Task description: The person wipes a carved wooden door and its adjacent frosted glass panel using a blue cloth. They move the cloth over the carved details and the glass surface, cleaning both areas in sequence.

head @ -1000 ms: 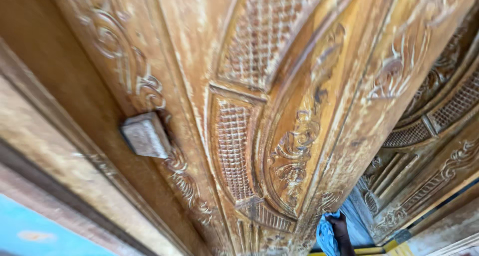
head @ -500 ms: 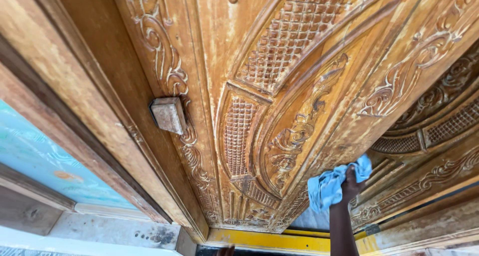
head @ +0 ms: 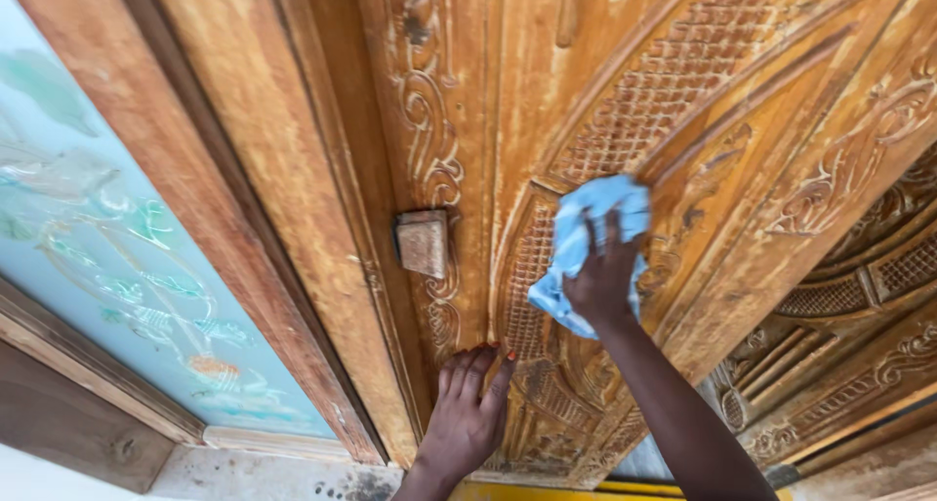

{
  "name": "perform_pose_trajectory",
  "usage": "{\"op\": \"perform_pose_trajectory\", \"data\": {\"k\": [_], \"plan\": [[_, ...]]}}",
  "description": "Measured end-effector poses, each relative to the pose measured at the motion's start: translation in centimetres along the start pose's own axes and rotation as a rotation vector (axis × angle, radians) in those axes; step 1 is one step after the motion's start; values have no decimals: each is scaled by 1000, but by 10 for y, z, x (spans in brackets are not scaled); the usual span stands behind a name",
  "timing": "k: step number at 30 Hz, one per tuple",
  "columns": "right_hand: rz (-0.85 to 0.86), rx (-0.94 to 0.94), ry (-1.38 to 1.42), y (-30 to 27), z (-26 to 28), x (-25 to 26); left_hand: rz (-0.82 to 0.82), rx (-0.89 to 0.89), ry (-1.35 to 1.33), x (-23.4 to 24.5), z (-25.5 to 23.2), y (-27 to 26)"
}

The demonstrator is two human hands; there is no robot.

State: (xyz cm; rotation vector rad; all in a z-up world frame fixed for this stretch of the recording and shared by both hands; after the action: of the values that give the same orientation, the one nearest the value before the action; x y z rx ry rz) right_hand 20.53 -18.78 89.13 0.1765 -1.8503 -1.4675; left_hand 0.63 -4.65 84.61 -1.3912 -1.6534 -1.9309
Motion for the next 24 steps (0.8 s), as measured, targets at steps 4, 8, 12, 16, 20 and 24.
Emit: {"op": "perform_pose_trajectory", "data": {"k": [4, 8, 12, 16, 20, 24], "plan": [[353, 303, -248, 4, 83, -52, 18, -65, 137, 15, 22, 15], [312, 552, 27, 28, 125, -34, 68, -105, 268, 21, 51, 68], [205, 426, -102, 104, 111, -1, -22, -92, 294, 53, 75, 137], [-1, 461, -272, 162, 112, 52, -233, -86, 285, 108, 72, 186], [6, 467, -286, 186, 122, 65, -255, -26, 262, 148, 76, 213], [29, 541, -203, 187, 124, 71, -41, 31, 278, 148, 81, 222]]}}
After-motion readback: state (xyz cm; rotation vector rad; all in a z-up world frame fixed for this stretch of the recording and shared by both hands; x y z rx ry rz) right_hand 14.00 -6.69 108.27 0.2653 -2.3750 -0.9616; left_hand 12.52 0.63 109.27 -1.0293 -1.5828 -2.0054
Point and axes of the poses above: each hand's wrist, its own y-axis towards the middle knuckle, its own x-axis out of the back of the hand, z = x × y, the point moved 10 cm from there along y, towards the middle knuckle, and after that the axes turned 7 degrees about z, right-handed, at the moved point
